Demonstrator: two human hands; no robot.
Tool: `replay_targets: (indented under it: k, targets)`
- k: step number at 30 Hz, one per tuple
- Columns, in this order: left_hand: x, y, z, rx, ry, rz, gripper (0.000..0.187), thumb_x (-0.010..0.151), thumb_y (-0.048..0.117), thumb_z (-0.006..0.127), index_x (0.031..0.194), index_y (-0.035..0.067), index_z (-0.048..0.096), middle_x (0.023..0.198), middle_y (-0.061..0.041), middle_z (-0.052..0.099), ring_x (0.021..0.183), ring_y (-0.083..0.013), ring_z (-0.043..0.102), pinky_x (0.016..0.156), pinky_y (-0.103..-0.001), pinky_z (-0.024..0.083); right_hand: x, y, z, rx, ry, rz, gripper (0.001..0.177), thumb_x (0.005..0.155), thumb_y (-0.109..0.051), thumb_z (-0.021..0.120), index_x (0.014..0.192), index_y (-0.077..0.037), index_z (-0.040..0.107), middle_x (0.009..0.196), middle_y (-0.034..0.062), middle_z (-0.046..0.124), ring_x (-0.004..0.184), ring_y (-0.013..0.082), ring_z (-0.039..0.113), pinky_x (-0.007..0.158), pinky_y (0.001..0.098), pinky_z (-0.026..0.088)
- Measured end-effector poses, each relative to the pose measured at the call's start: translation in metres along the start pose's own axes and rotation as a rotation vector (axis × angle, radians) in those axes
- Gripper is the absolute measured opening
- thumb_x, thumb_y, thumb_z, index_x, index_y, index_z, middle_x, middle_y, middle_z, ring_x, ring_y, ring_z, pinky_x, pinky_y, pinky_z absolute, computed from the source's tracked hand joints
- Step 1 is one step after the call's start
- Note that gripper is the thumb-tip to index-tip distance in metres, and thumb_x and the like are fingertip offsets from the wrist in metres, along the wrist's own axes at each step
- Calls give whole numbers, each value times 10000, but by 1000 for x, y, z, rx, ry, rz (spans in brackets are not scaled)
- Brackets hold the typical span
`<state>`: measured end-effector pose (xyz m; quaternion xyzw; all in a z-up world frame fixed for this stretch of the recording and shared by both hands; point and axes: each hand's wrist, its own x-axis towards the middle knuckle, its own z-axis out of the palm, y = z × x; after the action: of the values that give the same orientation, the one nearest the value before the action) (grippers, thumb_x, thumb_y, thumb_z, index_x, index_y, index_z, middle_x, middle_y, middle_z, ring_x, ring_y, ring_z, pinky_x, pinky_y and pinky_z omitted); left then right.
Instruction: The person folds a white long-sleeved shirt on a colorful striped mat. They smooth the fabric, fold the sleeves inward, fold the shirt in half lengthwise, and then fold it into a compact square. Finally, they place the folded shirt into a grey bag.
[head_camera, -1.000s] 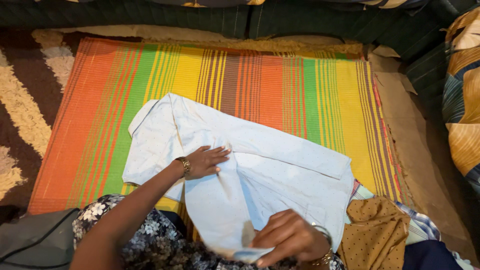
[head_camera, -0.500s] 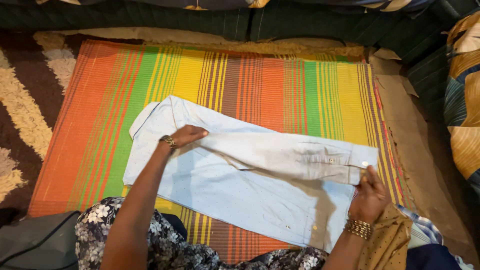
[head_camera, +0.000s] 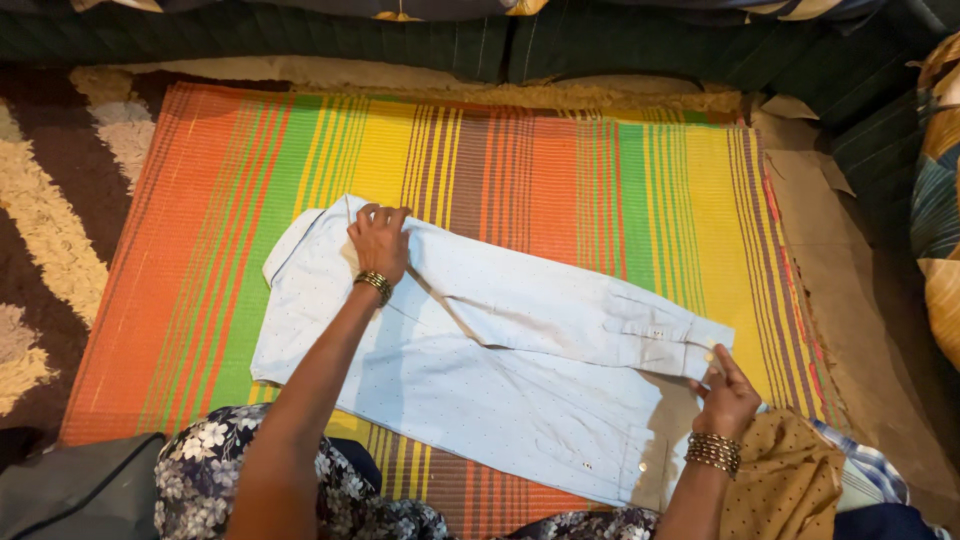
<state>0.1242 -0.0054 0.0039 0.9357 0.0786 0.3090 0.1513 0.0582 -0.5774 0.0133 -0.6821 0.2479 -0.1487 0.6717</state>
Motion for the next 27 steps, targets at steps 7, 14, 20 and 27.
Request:
replay_targets:
  k: [7, 14, 20, 27]
  targets:
    - [-48, 31, 24, -320, 79, -219, 378, 1025, 192, 698, 1345, 45, 559, 1367, -198, 541, 1336, -388, 440, 1128, -591, 313, 8, 6, -7, -116, 20, 117, 414, 954, 131, 542, 1304, -1, 720, 1079, 128, 714, 713, 126, 536, 565, 264, 537]
    - [-79, 87, 18, -192, -401, 222, 517, 866, 398, 703, 1310, 139, 648, 1508, -238, 423, 1475, -440, 227, 1127, -618, 237, -2, -30, -28, -13, 55, 109, 285, 971, 34, 595, 1201, -37, 747, 1061, 64, 714, 734, 75, 630, 577, 245, 555]
    - [-45, 28, 6, -15, -443, 26, 487, 931, 422, 645, 1385, 248, 617, 1637, -142, 309, 1551, -397, 121, 1189, -610, 177, 4, -6, -43, -828, -57, 65, 381, 871, -19, 660, 1184, -181, 805, 854, 148, 764, 607, 223, 576, 566, 385, 477]
    - [-25, -31, 6, 96, -447, -42, 539, 997, 385, 561, 1516, 264, 485, 1701, -103, 207, 1560, -343, 112, 1178, -611, 170, 13, 10, -43, -1248, -43, -108, 432, 841, -145, 664, 1207, -320, 811, 957, 161, 765, 818, 335, 715, 774, 450, 576]
